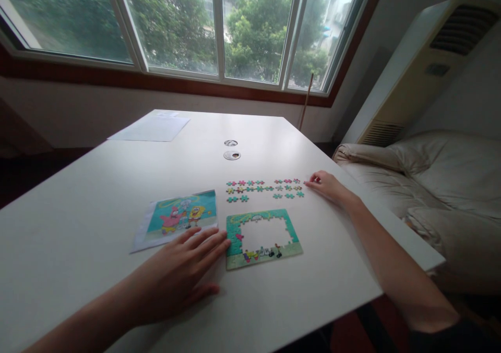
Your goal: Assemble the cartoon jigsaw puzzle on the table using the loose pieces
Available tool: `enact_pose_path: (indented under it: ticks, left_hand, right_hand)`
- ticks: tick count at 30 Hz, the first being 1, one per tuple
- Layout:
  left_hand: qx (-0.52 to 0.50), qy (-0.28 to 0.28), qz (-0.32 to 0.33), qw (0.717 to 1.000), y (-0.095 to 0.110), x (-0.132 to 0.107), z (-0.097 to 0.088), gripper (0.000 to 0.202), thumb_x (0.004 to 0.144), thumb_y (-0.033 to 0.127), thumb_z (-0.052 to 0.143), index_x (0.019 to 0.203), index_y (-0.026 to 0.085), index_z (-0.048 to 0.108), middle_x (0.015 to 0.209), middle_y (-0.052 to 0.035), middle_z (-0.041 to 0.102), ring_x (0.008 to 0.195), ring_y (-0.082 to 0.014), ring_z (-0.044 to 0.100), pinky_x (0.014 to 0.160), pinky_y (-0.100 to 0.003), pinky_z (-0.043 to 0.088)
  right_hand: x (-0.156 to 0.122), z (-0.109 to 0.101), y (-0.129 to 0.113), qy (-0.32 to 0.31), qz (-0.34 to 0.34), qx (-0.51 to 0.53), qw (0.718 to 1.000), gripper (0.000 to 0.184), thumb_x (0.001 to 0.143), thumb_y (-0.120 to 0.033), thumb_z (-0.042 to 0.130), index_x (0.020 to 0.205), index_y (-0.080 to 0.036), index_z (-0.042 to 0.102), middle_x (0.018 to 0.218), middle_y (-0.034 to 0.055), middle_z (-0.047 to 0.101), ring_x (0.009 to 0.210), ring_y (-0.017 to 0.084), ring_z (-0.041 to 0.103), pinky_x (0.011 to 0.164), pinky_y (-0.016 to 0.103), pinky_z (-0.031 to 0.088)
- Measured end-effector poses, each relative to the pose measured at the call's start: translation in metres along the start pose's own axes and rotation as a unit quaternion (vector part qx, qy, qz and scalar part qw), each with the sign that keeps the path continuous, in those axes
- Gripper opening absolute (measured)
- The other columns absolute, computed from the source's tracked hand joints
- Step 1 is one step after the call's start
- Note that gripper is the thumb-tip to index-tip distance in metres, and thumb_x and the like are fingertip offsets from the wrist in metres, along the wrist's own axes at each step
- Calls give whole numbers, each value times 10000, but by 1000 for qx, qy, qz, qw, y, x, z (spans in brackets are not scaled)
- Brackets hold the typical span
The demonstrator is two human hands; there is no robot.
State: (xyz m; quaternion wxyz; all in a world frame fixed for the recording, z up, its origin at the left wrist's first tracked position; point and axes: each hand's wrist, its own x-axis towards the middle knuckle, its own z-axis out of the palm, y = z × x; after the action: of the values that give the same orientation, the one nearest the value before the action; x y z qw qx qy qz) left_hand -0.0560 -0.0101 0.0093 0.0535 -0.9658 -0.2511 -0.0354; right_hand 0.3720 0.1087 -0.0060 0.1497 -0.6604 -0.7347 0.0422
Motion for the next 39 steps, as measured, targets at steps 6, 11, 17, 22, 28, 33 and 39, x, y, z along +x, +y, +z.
enact_pose_path:
  ticks: [6, 11, 17, 22, 28, 33, 39]
  left_hand:
    - [7, 2, 2, 1000, 2, 1, -1, 537, 871, 509, 387, 1309, 199, 393, 1312, -75, 461, 1151, -273, 455, 958, -405, 347]
    - [6, 3, 4, 1000, 1, 1, -2, 520, 872, 497, 394, 1303, 206, 397, 1307, -71, 466, 1151, -271, 455, 956, -406, 348]
    - [14, 3, 10, 1000, 2, 2, -5, 494, 878, 482, 392, 1287, 206, 416, 1304, -70, 469, 1151, -272, 454, 950, -416, 354]
    - [12, 8, 6, 1000, 3, 2, -6, 472, 878, 469, 401, 1272, 211, 435, 1283, -68, 492, 1135, -270, 471, 939, -415, 364]
    - [19, 3, 8, 1000, 2, 2, -5, 474, 880, 469, 396, 1274, 208, 432, 1286, -68, 489, 1135, -272, 470, 929, -416, 375]
    - [9, -3, 4, 1000, 1, 2, -3, 474, 882, 463, 398, 1296, 232, 404, 1300, -56, 474, 1156, -264, 452, 949, -414, 357]
    - [-8, 1, 0, 1000, 1, 2, -4, 475, 872, 465, 418, 1290, 239, 415, 1288, -63, 486, 1140, -262, 469, 948, -402, 362]
  right_hand:
    - [2, 2, 13, -16, -72, 42, 996, 288, 799, -184, 476, 1043, -171, 627, 948, 78, 603, 774, 147, 551, 760, 251, 418]
    - [0, 2, 11, -16, -73, 38, 996, 252, 778, -239, 523, 972, -198, 677, 940, 74, 604, 782, 153, 552, 750, 249, 419]
    - [-3, -3, 4, -10, -20, 10, 1000, 247, 719, -395, 575, 745, -164, 658, 760, 43, 628, 685, 148, 549, 626, 228, 398]
    - [-4, -6, 8, -9, 3, 11, 1000, 262, 773, -375, 500, 746, -156, 643, 717, 42, 646, 644, 141, 553, 598, 231, 386]
    - [-4, -4, 10, -28, -27, 66, 997, 231, 740, -310, 558, 899, -178, 662, 801, 43, 659, 693, 142, 572, 631, 226, 430]
    - [-4, -3, 6, -44, -36, 45, 997, 225, 743, -299, 551, 909, -210, 673, 790, 29, 645, 697, 135, 566, 635, 221, 421]
    - [-5, -8, 0, -61, 1, -20, 998, 314, 734, -462, 531, 684, -165, 620, 639, 27, 613, 566, 130, 514, 525, 230, 347]
